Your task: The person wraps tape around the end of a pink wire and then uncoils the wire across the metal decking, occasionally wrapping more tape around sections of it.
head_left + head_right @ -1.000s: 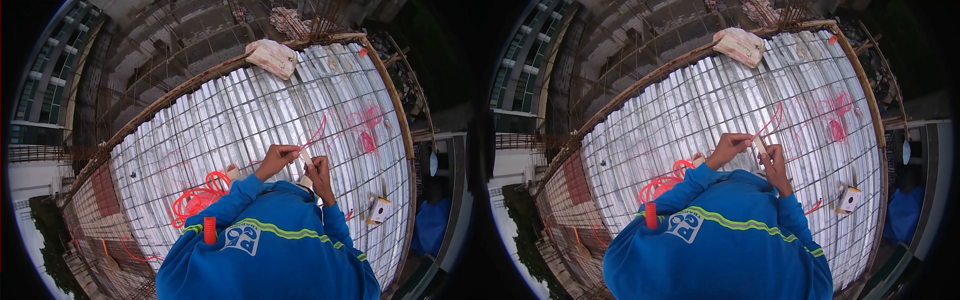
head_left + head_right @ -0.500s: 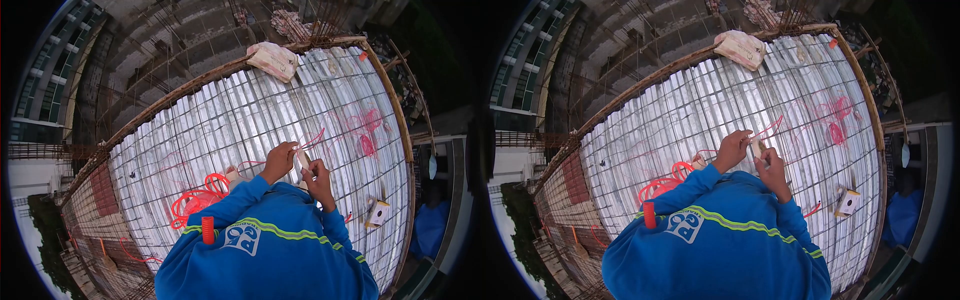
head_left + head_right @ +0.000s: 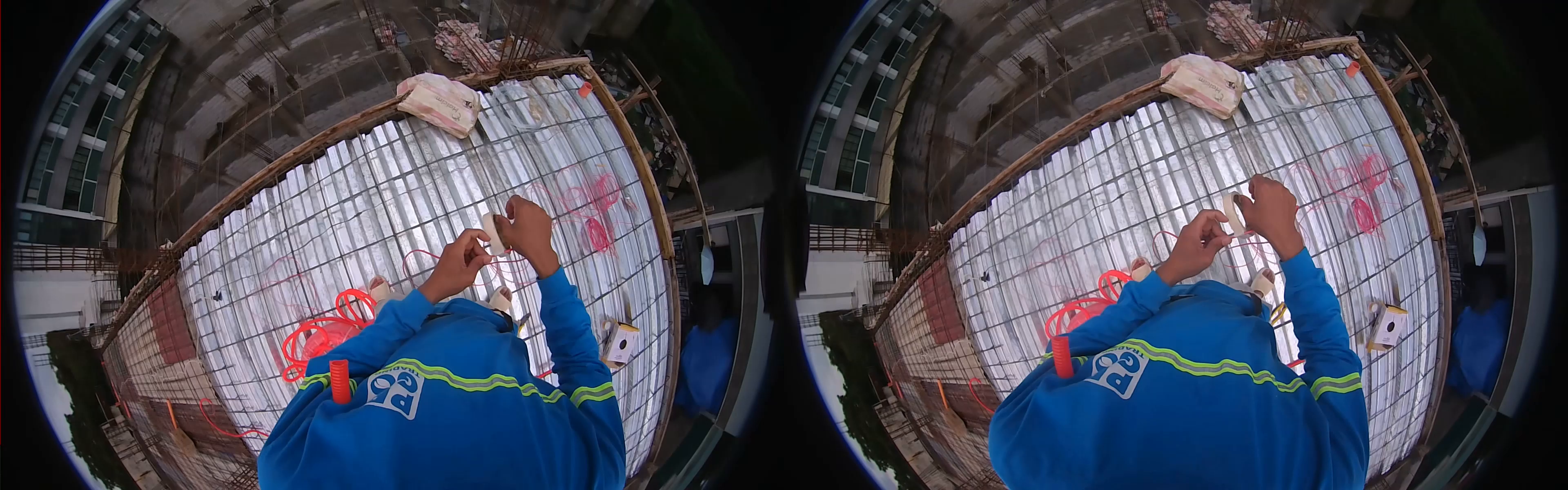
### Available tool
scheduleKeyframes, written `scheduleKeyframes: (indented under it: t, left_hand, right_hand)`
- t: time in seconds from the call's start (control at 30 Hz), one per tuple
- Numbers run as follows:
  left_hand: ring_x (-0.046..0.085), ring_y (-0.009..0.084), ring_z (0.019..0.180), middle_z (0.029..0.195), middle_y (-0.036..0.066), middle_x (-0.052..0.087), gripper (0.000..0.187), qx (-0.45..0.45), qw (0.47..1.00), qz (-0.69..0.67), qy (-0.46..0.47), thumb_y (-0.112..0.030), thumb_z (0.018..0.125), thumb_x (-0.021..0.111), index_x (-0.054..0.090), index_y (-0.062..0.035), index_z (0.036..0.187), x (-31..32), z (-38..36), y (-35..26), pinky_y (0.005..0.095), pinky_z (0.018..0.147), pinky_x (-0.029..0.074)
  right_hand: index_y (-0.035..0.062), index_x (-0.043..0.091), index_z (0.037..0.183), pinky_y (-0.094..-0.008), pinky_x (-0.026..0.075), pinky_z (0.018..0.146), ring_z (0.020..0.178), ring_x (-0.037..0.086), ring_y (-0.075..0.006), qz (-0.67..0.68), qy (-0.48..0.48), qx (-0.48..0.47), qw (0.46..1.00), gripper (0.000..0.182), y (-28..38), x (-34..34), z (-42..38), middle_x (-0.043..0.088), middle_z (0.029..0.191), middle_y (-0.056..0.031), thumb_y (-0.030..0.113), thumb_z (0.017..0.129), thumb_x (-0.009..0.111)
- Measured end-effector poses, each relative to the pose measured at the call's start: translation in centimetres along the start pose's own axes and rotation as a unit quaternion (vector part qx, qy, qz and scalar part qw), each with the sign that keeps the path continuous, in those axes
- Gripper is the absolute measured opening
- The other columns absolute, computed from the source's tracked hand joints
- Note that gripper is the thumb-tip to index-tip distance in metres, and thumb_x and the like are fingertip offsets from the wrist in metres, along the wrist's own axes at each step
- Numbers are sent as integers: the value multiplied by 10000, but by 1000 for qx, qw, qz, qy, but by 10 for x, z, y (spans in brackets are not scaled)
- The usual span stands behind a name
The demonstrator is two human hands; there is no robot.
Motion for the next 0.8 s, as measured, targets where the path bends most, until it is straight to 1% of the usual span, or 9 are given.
scheduleKeyframes:
  t: [0.03, 0.1, 0.17, 0.27, 0.3, 0.4, 0.5, 0.7, 0.8]
  left_hand:
    - [537, 79, 693, 749, 21, 546, 376, -28, 999, 30, 21, -22, 808, 574, 480, -28, 1172, -1, 0, -1, 218, 612, 427]
    - [532, 86, 697, 751, 29, 543, 266, 22, 996, 81, -9, -27, 825, 550, 536, -18, 1091, -11, 1, -8, 224, 622, 432]
    - [526, 93, 700, 752, 37, 541, 182, 68, 988, 131, -39, -31, 842, 526, 591, -8, 1010, -17, -2, -17, 229, 631, 436]
    - [547, 131, 748, 806, 62, 561, 170, 19, 997, 55, -54, -34, 850, 515, 607, 2, 989, -25, 1, -8, 255, 685, 455]
    - [547, 131, 748, 806, 62, 561, 170, 21, 997, 59, -52, -34, 850, 515, 607, 2, 989, -25, 2, -6, 255, 685, 455]
    - [552, 115, 803, 879, 66, 584, 161, -3, 1000, 20, 11, -64, 864, 508, 583, 18, 980, -11, 4, 3, 255, 716, 464]
    - [541, 91, 793, 839, 53, 566, 141, -27, 996, -77, 21, -65, 861, 517, 521, 14, 977, -5, 5, 4, 242, 709, 461]
    - [492, 69, 642, 717, 22, 513, 139, -28, 998, 13, -58, -16, 819, 561, 427, -39, 846, -26, 5, 13, 229, 550, 400]
    - [464, 124, 544, 600, 66, 478, 190, 7, 991, 102, -85, -36, 799, 590, 403, -32, 767, -36, 3, 8, 279, 502, 365]
  right_hand:
    - [1, 485, 708, -320, 430, 547, 624, 545, -253, 0, 1, -4, 1000, 154, -2, 4, -6, 543, 688, -110, 55, 724, 628]
    - [11, 481, 702, -350, 416, 563, 594, 500, -243, 190, -270, -73, 941, 158, -3, -41, -31, 501, 667, -101, 89, 743, 612]
    - [25, 475, 708, -350, 399, 597, 623, 479, -204, 226, -348, -92, 905, 145, -5, -56, -68, 471, 676, -86, 104, 769, 580]
    - [13, 497, 857, -325, 403, 772, 854, 494, -170, 447, -246, -25, 860, 166, -43, 13, -85, 520, 928, -97, 138, 779, 572]
    - [-17, 465, 1101, -343, 364, 886, 1055, 466, -222, 463, -134, -17, 876, 443, -32, 27, -79, 477, 1148, -146, 198, 745, 618]
    - [-23, 208, 1348, -380, 247, 1013, 1240, 328, -272, 593, 22, -80, 801, 851, -6, 43, -65, 343, 1332, -172, 235, 682, 670]
    - [-45, 406, 1236, -364, 292, 1002, 1176, 406, -246, 615, 164, -86, 766, 650, -1, 58, -63, 378, 1293, -152, 193, 691, 669]
    - [-54, 551, 1047, -295, 507, 691, 793, 604, -180, 525, 128, 76, 838, 397, -23, 98, -71, 575, 950, -113, 241, 791, 623]
    - [-23, 541, 1031, -285, 504, 622, 684, 594, -182, 727, 149, 193, 641, 408, -6, 103, -84, 580, 838, -88, 354, 884, 489]
Point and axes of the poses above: each hand's wrist, its own z-axis towards the middle knuckle, its own x-axis out of the palm, y = z × x, the point moved 9 cm from there along z, towards the middle knuckle
